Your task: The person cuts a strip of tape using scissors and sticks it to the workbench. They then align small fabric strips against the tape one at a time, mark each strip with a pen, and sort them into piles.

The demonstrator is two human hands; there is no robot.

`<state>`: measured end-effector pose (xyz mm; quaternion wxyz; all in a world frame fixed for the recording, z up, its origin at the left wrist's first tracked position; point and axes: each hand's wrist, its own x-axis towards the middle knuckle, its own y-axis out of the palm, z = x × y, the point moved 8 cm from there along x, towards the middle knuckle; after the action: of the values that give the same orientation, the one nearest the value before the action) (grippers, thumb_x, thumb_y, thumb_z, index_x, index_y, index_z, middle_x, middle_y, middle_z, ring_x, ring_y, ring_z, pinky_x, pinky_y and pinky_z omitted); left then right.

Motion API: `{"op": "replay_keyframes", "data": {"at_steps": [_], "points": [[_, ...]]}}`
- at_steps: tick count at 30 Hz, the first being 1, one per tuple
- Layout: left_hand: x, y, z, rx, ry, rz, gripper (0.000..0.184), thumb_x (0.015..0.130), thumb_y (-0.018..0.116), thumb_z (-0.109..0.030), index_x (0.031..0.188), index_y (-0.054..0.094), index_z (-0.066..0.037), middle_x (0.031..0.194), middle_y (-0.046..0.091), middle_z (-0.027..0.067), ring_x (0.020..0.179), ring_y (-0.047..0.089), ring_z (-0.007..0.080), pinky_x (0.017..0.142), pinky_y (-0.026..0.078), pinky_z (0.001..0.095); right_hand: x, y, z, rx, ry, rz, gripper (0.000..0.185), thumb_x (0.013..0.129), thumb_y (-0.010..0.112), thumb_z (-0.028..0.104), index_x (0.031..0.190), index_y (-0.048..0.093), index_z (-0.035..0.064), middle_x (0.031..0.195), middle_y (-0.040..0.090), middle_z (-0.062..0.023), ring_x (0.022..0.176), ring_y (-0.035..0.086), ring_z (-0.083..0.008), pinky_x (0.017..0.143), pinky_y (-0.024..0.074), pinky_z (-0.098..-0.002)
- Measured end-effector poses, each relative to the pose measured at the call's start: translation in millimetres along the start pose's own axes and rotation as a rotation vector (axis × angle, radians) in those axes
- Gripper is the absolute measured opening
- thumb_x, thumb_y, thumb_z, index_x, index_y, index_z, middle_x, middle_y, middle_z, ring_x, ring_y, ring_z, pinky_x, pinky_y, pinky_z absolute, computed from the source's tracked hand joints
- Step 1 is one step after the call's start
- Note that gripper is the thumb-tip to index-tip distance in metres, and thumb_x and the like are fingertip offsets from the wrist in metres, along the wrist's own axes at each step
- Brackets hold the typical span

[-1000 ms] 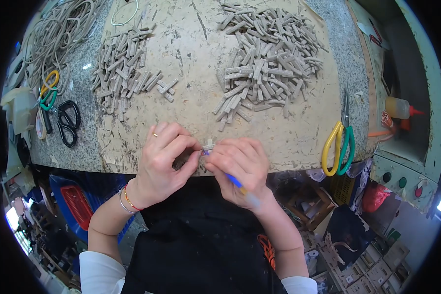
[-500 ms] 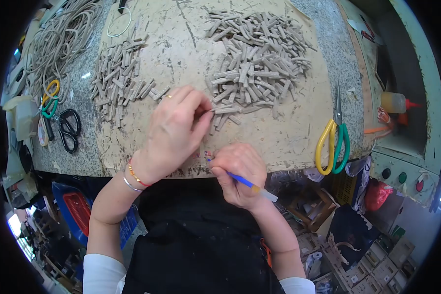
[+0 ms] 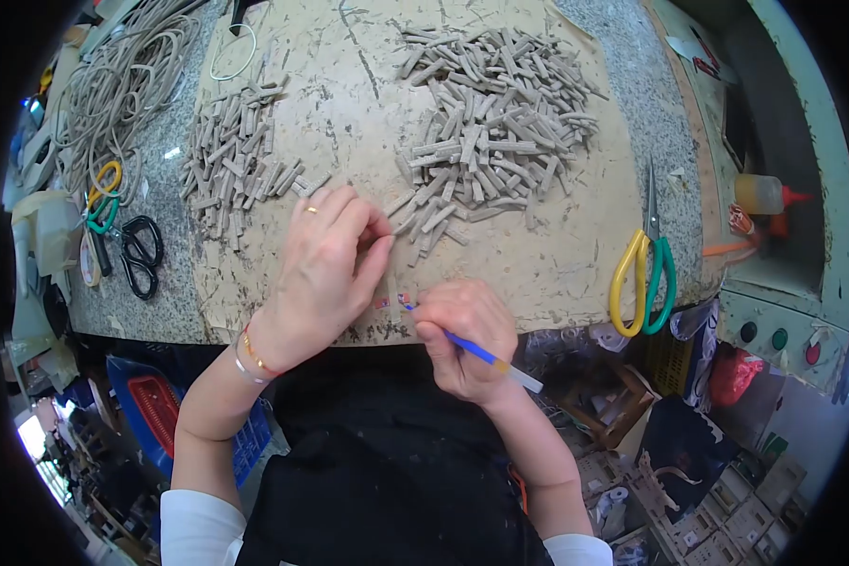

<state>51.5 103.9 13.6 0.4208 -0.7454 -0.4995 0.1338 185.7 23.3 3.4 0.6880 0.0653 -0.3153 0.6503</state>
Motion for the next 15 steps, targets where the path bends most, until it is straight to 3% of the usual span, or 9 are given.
{"op": "replay_keyframes", "data": {"at_steps": [5,15], "points": [[-30,-6,-14,-0.059,-0.005,0.254,0.013,0.080,0.073,-0.004,0.085,0.061,-0.006,0.081,0.055,0.0077,0.081,0.054,0.0265,0.077,0.038,0.0388,-5,-8,-6,0.075,0.057,-0.092,0.006,0.095,0.063,0.006,0.096,0.063,0.0006,0.090,0.068,-0.0135,0.081,0.067,-0.0282,0.073,0.0543,-0.0375],[-43,-4,-3,-0.068,-0.047,0.009,0.014,0.076,0.076,-0.003,0.085,0.066,-0.008,0.083,0.056,0.0031,0.080,0.054,0.0229,0.076,0.037,0.0367,3,8,-3,-0.095,0.103,0.076,0.007,0.093,0.068,0.008,0.097,0.064,0.0034,0.092,0.069,-0.0121,0.079,0.066,-0.0277,0.071,0.0517,-0.0342]]}}
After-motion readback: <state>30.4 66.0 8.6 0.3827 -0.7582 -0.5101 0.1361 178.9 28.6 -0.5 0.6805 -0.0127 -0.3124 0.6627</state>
